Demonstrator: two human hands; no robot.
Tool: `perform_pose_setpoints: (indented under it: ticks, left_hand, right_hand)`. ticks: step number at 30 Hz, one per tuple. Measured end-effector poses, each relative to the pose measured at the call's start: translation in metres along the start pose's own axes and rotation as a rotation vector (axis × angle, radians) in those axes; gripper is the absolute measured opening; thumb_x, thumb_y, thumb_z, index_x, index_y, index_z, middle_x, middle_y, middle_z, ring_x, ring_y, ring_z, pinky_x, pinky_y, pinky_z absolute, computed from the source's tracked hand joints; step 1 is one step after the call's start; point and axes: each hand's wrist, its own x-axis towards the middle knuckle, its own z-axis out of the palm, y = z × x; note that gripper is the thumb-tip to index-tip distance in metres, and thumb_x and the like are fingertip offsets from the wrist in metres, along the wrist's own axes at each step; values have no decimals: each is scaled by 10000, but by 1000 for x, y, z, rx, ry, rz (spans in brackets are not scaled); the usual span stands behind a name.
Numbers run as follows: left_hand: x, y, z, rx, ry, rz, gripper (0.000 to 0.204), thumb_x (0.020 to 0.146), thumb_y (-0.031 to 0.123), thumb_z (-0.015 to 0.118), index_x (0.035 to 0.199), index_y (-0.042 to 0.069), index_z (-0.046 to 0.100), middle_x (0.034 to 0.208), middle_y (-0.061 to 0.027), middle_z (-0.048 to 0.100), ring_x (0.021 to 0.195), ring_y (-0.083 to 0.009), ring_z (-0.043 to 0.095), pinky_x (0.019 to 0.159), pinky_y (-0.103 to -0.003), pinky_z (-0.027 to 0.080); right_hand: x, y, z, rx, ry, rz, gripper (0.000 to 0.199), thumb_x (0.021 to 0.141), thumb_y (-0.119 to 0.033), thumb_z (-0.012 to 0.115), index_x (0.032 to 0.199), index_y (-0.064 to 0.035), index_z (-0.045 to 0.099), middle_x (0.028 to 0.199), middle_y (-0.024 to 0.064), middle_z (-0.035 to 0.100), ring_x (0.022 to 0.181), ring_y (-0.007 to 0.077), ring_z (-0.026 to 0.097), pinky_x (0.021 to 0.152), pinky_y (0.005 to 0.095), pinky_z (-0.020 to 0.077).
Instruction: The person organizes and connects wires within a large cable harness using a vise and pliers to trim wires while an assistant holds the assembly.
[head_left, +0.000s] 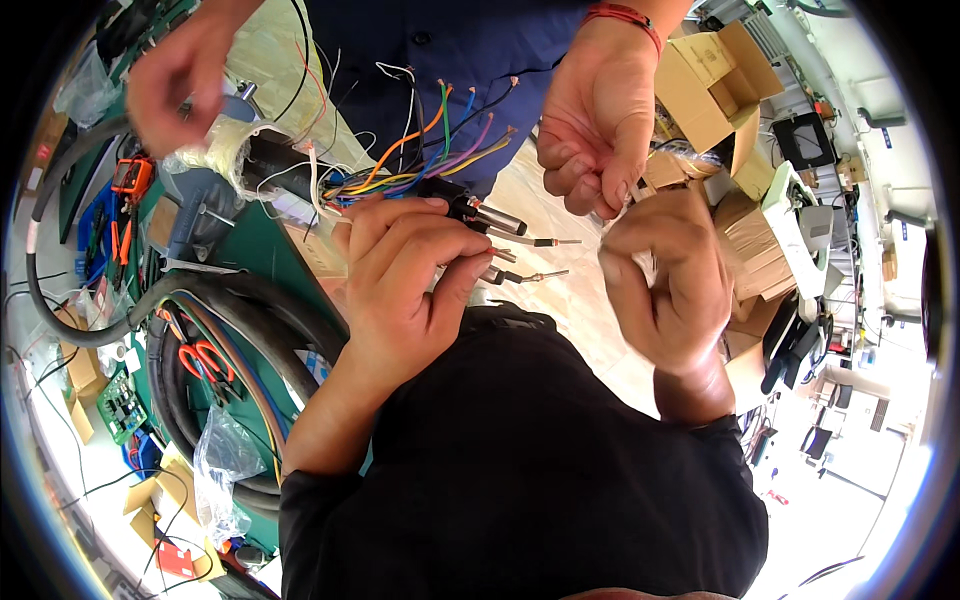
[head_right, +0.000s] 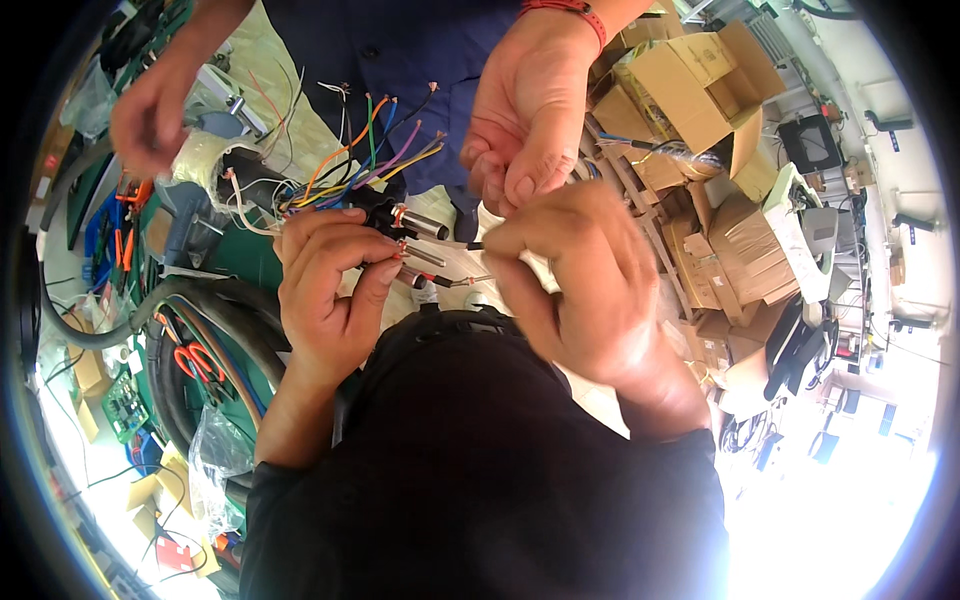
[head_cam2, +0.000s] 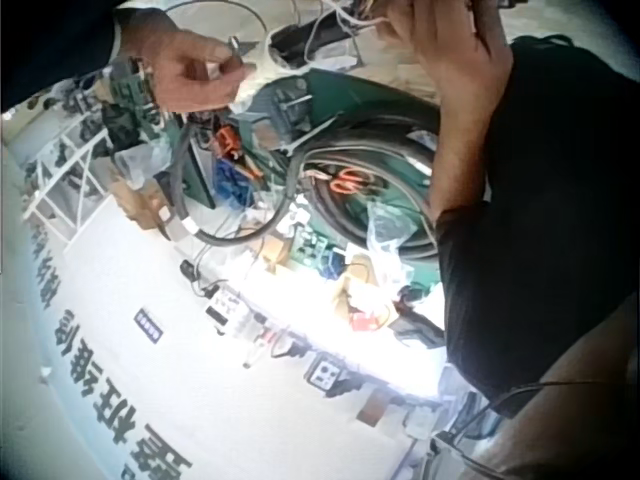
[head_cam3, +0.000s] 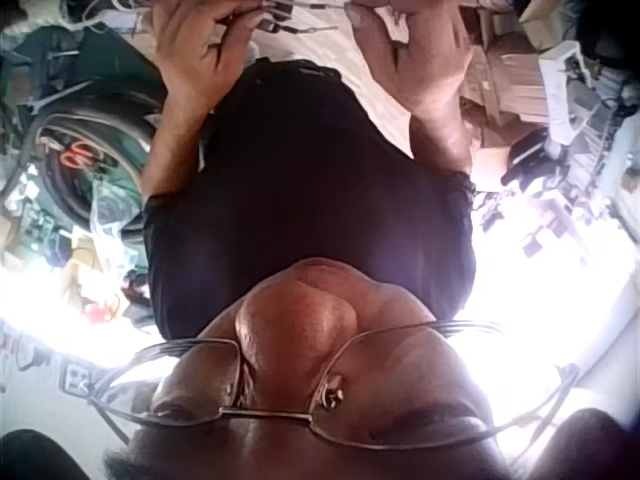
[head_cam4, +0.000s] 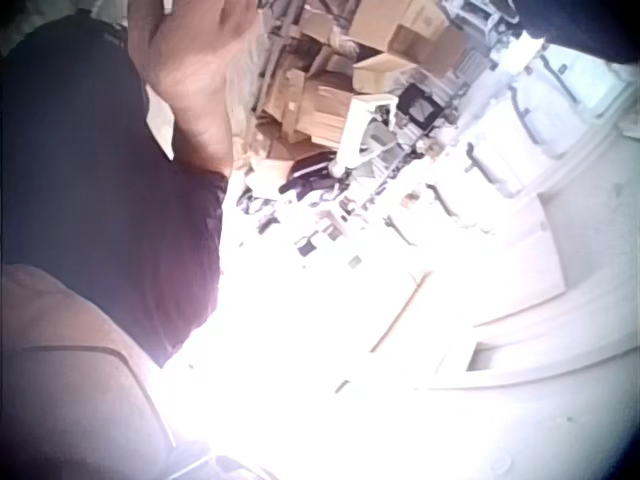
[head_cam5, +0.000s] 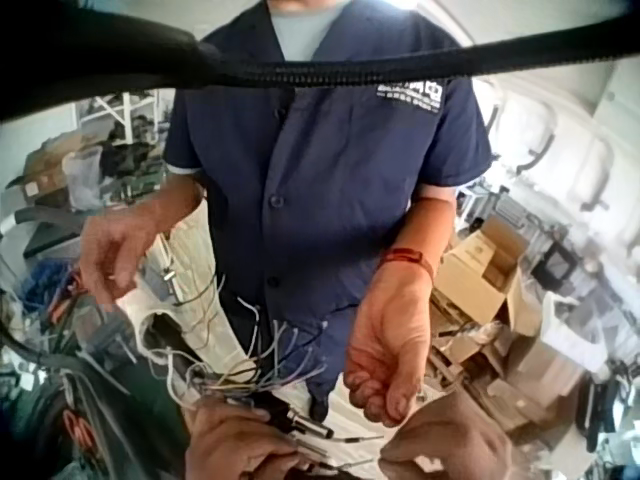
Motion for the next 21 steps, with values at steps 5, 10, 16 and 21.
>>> perform_pose_setpoints:
  ticks: [5, 10, 16, 21]
  left_hand:
    - [1, 1, 1, -10, 8, -3, 158, 716, 91, 769, 835, 123, 670, 844, 26, 662, 950, -211, 588, 872, -369, 358]
    - [1, 0, 1, 1, 10, 4, 169, 706, 98, 779, 837, 132, 677, 841, 32, 659, 953, -206, 588, 875, -369, 347]
    - [0, 0, 1, 2, 15, -5, 183, 704, 106, 788, 849, 146, 684, 837, 37, 656, 957, -202, 592, 874, -368, 336]
    - [1, -1, -1, -7, -4, 31, 181, 722, 73, 769, 870, 106, 670, 859, -8, 676, 947, -235, 598, 865, -367, 372]
  right_hand:
    - [-17, -9, 19, 416, 26, 225, 187, 797, 97, 656, 955, 27, 585, 898, 132, 652, 776, 199, 646, 686, 282, 513]
    - [-21, -8, 34, 428, 21, 313, 163, 818, 95, 639, 964, 37, 596, 916, 130, 655, 771, 197, 651, 693, 279, 518]
    - [-19, -9, 39, 461, -2, 394, 149, 832, 89, 636, 969, 41, 602, 921, 127, 654, 772, 186, 649, 692, 273, 517]
    - [-22, -7, 41, 478, -13, 411, 145, 840, 77, 640, 975, 38, 602, 913, 122, 657, 769, 180, 649, 692, 269, 516]
